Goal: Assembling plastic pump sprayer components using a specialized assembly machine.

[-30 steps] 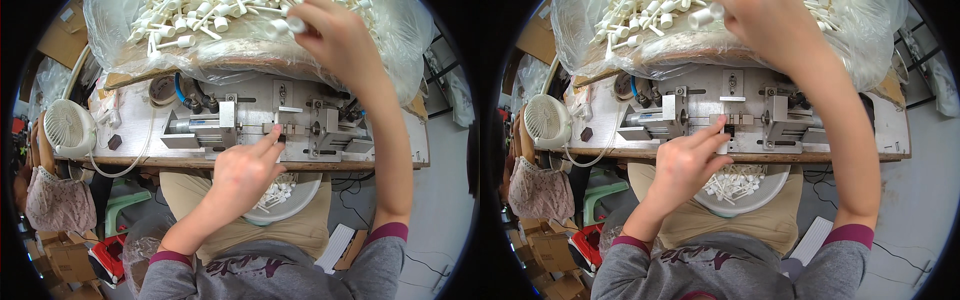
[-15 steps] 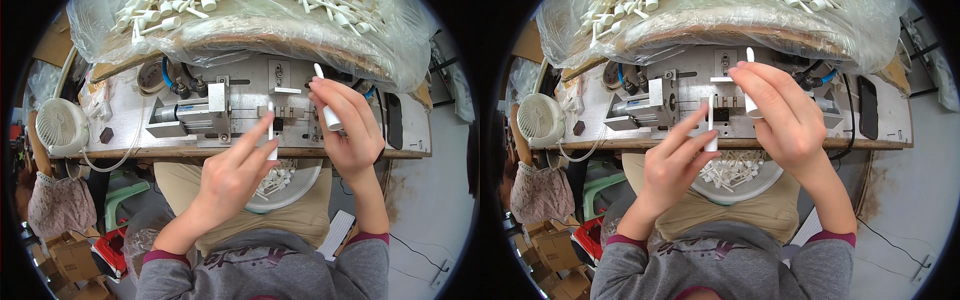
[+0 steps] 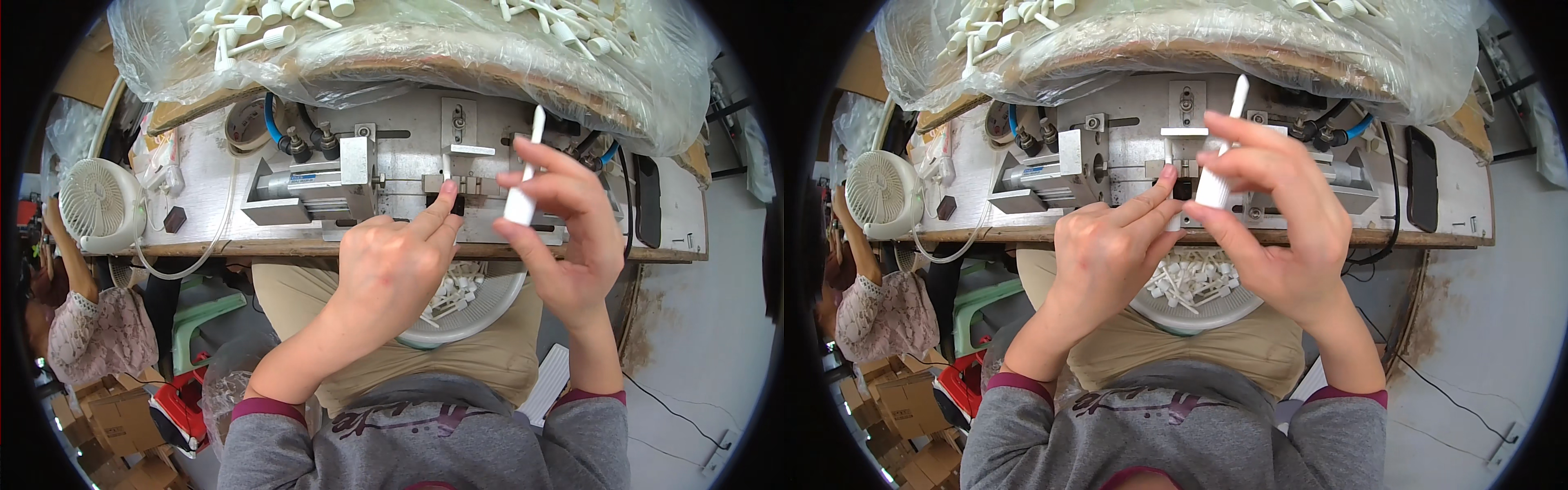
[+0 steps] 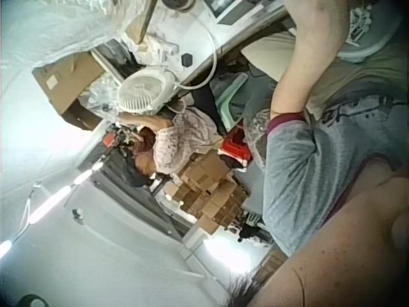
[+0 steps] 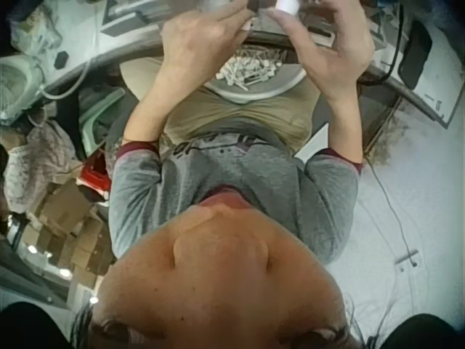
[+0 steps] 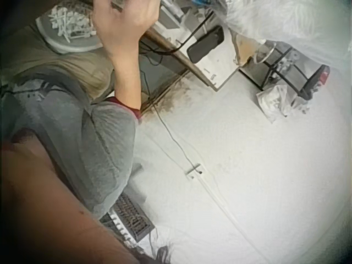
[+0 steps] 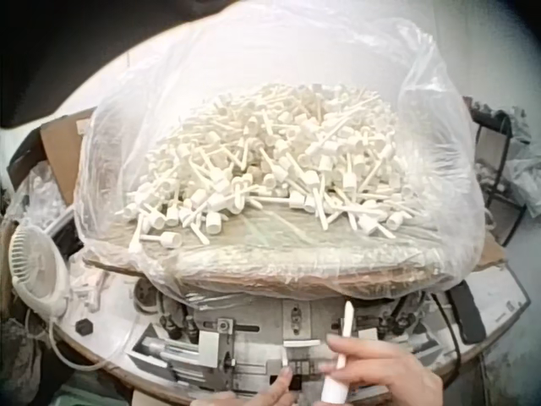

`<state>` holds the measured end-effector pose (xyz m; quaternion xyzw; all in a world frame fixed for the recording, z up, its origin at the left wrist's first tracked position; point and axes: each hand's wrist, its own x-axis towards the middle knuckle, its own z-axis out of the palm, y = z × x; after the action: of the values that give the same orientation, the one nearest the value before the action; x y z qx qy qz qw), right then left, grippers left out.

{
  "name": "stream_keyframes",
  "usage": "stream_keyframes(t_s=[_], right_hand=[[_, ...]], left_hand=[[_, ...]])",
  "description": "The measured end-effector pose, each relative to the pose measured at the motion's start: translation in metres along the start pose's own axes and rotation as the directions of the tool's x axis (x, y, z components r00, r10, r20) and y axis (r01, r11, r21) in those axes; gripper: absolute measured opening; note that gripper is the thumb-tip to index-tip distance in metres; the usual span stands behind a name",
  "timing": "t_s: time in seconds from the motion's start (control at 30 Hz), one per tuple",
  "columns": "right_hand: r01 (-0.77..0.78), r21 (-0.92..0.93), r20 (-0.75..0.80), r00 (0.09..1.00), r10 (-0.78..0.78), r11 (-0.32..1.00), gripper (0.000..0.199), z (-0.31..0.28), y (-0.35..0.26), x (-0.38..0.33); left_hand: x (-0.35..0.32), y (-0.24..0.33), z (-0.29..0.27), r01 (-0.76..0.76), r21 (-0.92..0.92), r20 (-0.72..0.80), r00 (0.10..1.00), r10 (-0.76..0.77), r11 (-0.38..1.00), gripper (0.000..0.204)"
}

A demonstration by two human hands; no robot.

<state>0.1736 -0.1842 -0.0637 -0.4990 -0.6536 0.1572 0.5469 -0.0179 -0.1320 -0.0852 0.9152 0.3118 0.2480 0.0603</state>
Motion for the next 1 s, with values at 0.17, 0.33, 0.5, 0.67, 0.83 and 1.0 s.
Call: stream_keyframes(t_s=[0.17,0.33,0.5,0.67,0.83,1.0], right_hand=[[0.169,-0.304,0.121,0.983,-0.138,0.938,0.034,-0.001,-0.002,-0.015],[0.196,-0.488,0.240,0.967,-0.085,0.851,0.033,0.019,-0.002,-0.037],[0.340,-0.572,0.333,0.928,-0.167,0.747,0.017,0.038,0.012,-0.033],[0.361,-0.626,0.324,0.927,-0.190,0.692,0.012,0.042,0.011,-0.021],[0.348,-0.669,0.363,0.924,-0.119,0.657,0.012,0.042,0.001,-0.018],[0.296,-0.558,0.380,0.922,-0.079,0.775,0.027,0.029,-0.005,-0.008]], left_hand=[[0.014,-0.012,-0.034,0.075,-0.299,0.127,0.991,-0.038,0.951,0.031],[0.083,-0.065,-0.073,-0.002,-0.016,-0.466,0.885,-0.005,1.000,0.020],[0.147,-0.124,-0.079,0.152,0.106,-0.402,0.911,-0.097,0.983,0.035],[0.178,-0.110,-0.078,0.335,0.064,-0.202,0.927,-0.316,0.940,0.034],[0.178,-0.090,-0.081,0.372,0.047,-0.103,0.925,-0.366,0.927,0.025],[0.146,-0.057,-0.089,0.091,-0.202,-0.370,0.915,-0.162,0.975,0.017]])
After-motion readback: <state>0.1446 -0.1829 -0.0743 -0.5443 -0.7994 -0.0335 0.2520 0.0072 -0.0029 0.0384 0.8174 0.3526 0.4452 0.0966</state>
